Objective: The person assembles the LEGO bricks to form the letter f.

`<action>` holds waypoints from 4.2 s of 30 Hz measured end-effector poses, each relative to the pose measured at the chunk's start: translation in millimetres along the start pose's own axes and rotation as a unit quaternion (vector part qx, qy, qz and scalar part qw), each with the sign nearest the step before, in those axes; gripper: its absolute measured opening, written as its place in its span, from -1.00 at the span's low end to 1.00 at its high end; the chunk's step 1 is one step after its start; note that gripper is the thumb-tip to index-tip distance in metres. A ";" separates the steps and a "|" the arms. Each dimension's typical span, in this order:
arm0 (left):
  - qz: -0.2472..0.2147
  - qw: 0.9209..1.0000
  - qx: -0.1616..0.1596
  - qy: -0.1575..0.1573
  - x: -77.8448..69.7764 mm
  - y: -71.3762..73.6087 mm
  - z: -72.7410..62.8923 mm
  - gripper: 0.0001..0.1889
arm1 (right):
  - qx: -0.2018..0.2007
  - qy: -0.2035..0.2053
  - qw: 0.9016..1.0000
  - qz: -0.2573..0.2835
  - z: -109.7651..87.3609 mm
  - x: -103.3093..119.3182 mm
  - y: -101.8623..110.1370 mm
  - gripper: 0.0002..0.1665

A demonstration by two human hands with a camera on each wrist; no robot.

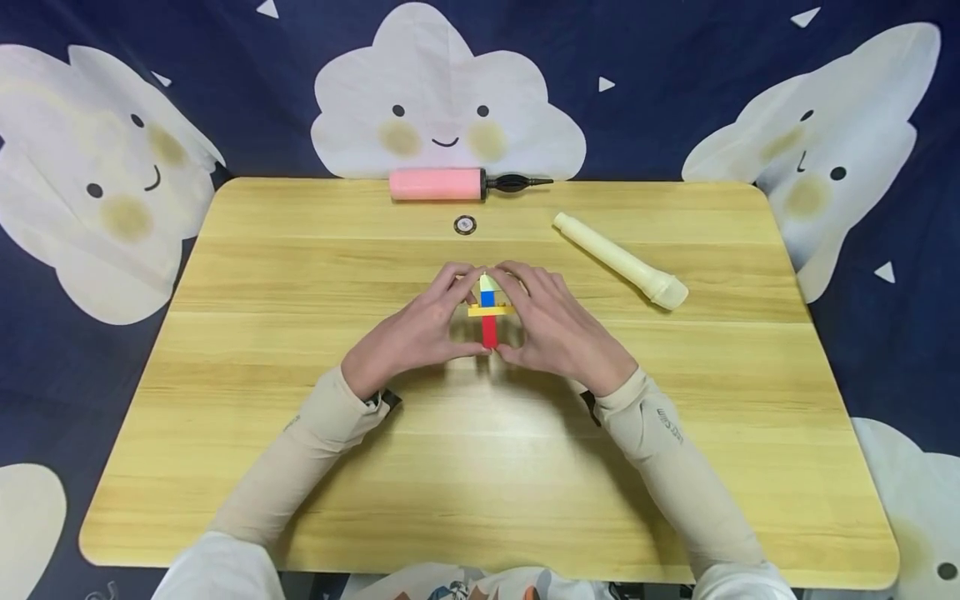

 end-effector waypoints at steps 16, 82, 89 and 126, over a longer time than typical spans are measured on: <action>-0.008 1.000 0.017 0.002 16.2 4.3 27.7 0.07 | -0.015 -0.015 1.000 -0.001 14.9 -20.1 -2.8 0.16; -0.052 0.990 0.110 0.073 94.2 -21.8 88.8 0.04 | 0.116 -0.120 0.981 0.095 69.0 -92.2 -51.5 0.18; -0.051 0.991 0.108 0.066 97.0 -23.6 89.0 0.02 | 0.121 -0.121 0.980 0.103 69.8 -92.9 -52.7 0.20; -0.042 0.990 0.114 0.077 102.8 -26.2 90.5 0.06 | 0.156 -0.156 0.968 0.117 71.9 -96.9 -50.8 0.18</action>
Point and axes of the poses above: each hand's wrist, its own z-axis towards the middle knuckle, its own y-axis out of the back of the hand, x = y × z, the point moved 1 cm from there along z, towards the middle knuckle, and after that the axes turned 5 degrees about x, right-handed, at the moved point
